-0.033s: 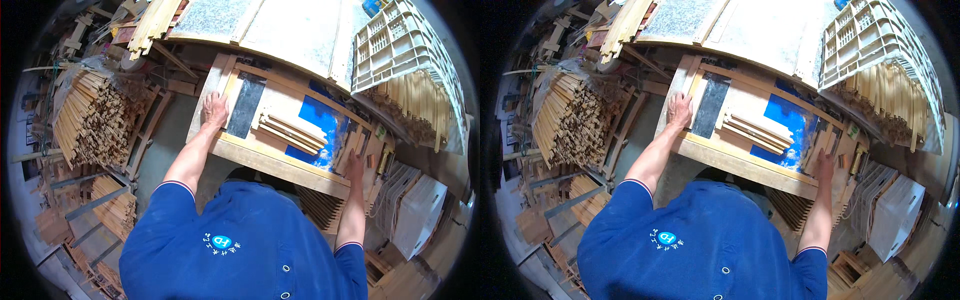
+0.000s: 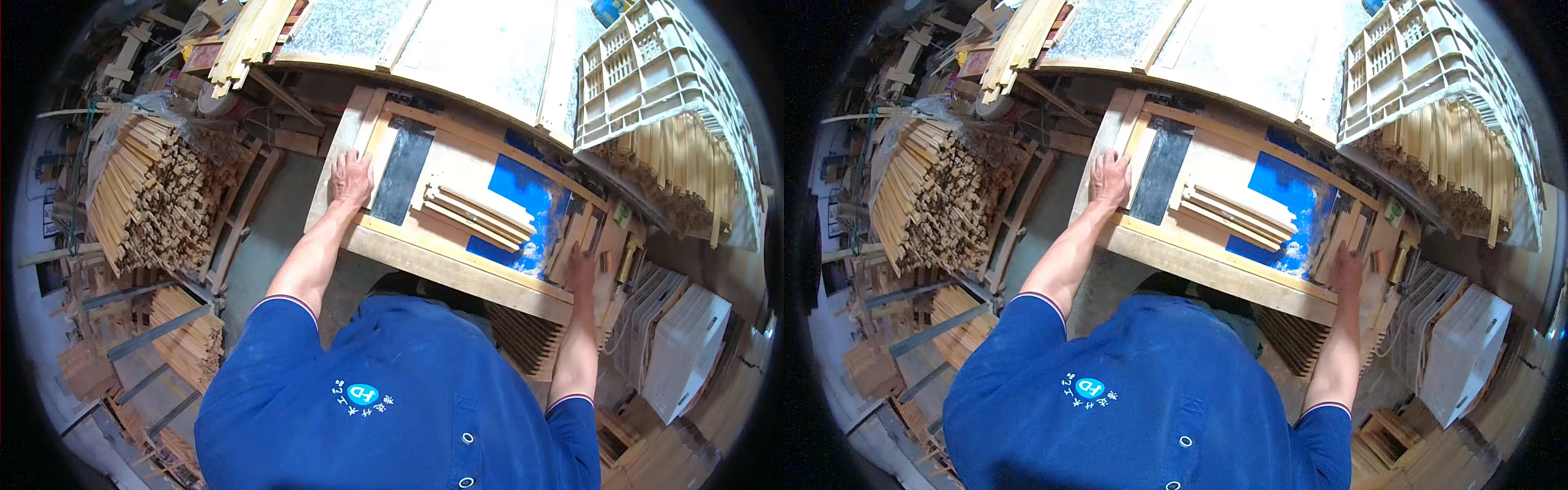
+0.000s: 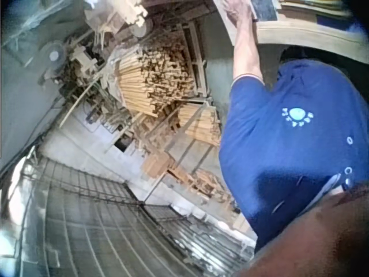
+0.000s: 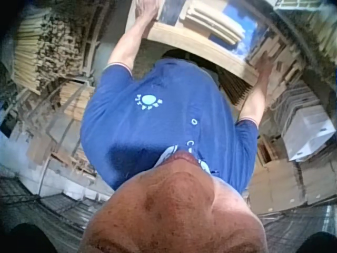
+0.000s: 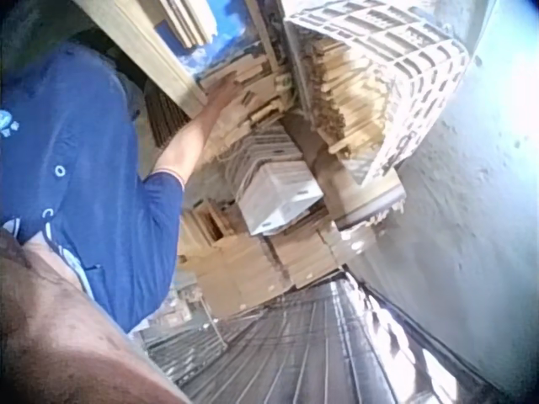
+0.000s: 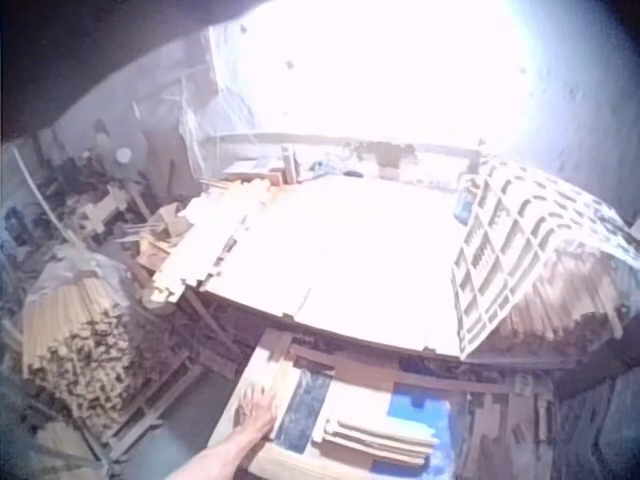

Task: Assembling rectangular wooden frames by placing slats into a jig and securing them with a pneumatic nail gun.

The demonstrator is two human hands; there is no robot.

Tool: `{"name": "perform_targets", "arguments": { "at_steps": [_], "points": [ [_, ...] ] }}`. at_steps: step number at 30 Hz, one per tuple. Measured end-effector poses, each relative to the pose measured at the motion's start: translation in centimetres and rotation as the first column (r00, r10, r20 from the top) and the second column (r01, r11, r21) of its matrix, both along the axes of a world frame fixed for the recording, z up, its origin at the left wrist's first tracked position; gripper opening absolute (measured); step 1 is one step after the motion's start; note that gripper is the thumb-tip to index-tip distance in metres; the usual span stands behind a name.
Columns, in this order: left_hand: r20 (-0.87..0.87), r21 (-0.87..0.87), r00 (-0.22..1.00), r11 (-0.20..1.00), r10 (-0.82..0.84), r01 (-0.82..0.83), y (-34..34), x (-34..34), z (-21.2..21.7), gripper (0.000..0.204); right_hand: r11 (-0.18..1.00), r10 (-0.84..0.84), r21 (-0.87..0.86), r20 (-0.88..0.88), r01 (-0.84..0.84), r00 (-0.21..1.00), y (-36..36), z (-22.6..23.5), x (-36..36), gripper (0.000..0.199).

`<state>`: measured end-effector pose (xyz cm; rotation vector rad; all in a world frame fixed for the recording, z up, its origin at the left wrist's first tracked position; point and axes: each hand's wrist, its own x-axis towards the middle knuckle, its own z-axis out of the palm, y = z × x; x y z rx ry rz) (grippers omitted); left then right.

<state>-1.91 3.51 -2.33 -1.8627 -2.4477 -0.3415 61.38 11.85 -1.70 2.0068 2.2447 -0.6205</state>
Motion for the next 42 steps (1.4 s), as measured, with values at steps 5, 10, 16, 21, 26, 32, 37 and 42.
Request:
{"name": "perform_targets", "arguments": {
  "at_steps": [5,10,16,21,26,32,37,42],
  "points": [
    [0.002,0.019,1.0,1.0,0.003,-0.003,-0.3,0.3,0.5,0.028,0.999,-0.019,0.043,0.06,0.017,0.998,0.2,-0.3,-0.6,0.05],
    [-0.014,-0.047,0.999,0.998,0.041,-0.041,-0.2,0.0,0.0,0.026,0.995,0.025,0.096,-0.08,-0.018,0.996,0.5,-1.0,0.4,0.049],
    [0.15,-0.065,0.977,0.987,0.154,-0.146,0.1,-0.3,-3.2,0.022,0.992,0.075,0.117,-0.163,-0.057,0.984,1.1,-0.1,2.2,0.052],
    [0.356,0.255,0.934,0.96,0.018,-0.115,-4.6,11.0,1.8,0.014,0.985,0.008,0.168,-0.222,0.03,0.975,0.4,1.7,1.7,0.044],
    [0.362,0.242,0.83,0.903,-0.424,0.356,-8.0,24.9,1.5,0.012,0.909,-0.219,0.33,-0.139,0.253,0.966,1.0,0.3,12.8,0.036],
    [0.276,0.191,0.886,0.925,-0.373,0.33,-6.1,29.9,-0.6,0.013,0.868,-0.462,0.242,0.078,0.433,0.883,4.6,0.7,19.6,0.055],
    [0.222,0.132,0.91,0.935,-0.35,0.328,-5.6,30.8,-0.3,0.014,0.891,-0.444,0.162,0.128,0.423,0.887,9.1,-0.7,19.9,0.055],
    [0.228,0.117,0.91,0.938,-0.346,0.328,-5.5,30.7,-0.5,0.015,0.845,-0.534,0.097,0.117,0.525,0.837,11.3,1.1,21.0,0.053]
  ]
}}
